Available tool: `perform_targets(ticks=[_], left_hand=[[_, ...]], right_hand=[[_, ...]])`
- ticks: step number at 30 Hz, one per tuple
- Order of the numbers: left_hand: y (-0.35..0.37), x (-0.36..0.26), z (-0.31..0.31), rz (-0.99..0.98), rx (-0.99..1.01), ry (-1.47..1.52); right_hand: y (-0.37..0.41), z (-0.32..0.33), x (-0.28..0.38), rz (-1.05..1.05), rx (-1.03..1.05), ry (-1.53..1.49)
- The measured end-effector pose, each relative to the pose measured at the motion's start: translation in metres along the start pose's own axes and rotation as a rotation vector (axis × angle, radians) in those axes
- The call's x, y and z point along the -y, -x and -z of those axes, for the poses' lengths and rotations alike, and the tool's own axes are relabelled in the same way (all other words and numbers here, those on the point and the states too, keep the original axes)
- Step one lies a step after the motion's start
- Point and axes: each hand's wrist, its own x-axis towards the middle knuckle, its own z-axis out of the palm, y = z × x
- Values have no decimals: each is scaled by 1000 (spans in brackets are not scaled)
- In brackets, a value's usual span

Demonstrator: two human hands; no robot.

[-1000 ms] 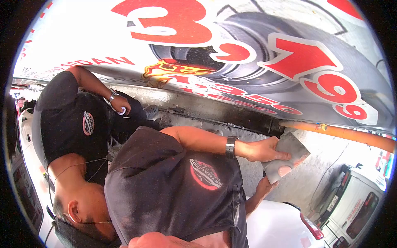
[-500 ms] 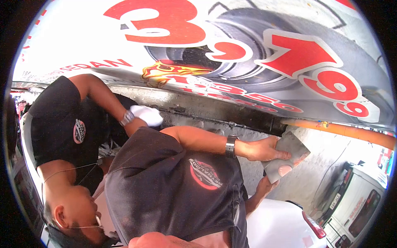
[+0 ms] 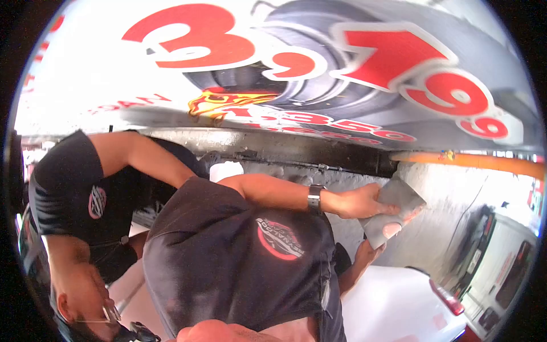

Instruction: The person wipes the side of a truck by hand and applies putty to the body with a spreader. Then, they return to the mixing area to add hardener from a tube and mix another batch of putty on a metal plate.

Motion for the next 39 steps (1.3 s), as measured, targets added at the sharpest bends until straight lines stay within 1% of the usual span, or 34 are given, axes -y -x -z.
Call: perform_targets(ticks=[1,3,4,5,6,7,8,9,10,11,13,14,15,17,20,23,24,26,27,28,30,31,33,35,39], left_hand=[[-3,1,-1,39,-21,-87],[-5,13,2,-42,58,68],[-1,1,5,15,70,16],[3,-11,9,72,85,-42],[3,-12,8,36,85,81],[1,-10,7,14,71,208],[-2,-10,10,68,79,228],[-7,-9,13,117,71,244],[-13,-3,14,102,51,264],[-16,1,12,88,20,281],[-21,8,7,168,-16,254],[-24,15,11,259,32,238],[-29,31,14,347,48,289],[-36,62,22,500,174,403],[-28,79,-1,571,156,398],[-30,86,-14,533,181,270],[-32,86,-16,493,171,250],[-36,86,-12,417,142,223],[-37,80,-7,434,108,196],[-39,79,-1,413,87,178],[-45,77,8,376,76,160],[-48,74,12,361,79,158],[-52,70,16,360,94,158],[-54,64,16,387,127,154],[-54,66,12,473,88,219]], right_hand=[[0,3,13,-113,32,-145],[0,7,28,-154,90,-359],[-1,9,35,-180,117,-464],[-4,20,59,-95,108,-482],[-6,23,61,-129,69,-372],[-6,29,77,-218,18,-564],[0,25,56,-191,9,-559],[4,27,49,-154,-29,-489],[7,31,51,-163,-46,-463],[12,30,50,-273,-96,-589],[30,22,25,-537,-203,-985],[32,25,29,-649,-312,-1240],[28,30,37,-748,-432,-1494],[19,24,42,-552,-423,-1832],[5,22,46,-560,-362,-1843],[4,11,40,-672,-195,-1853],[10,8,32,-519,-82,-1621],[28,-5,28,-572,-13,-1613],[34,-5,29,-593,21,-1602],[41,5,34,-641,188,-1247],[72,-5,26,-346,465,-737],[79,3,32,-209,526,-693],[81,26,50,-242,552,-746],[82,48,62,-217,530,-672],[87,68,80,-217,485,-583]])
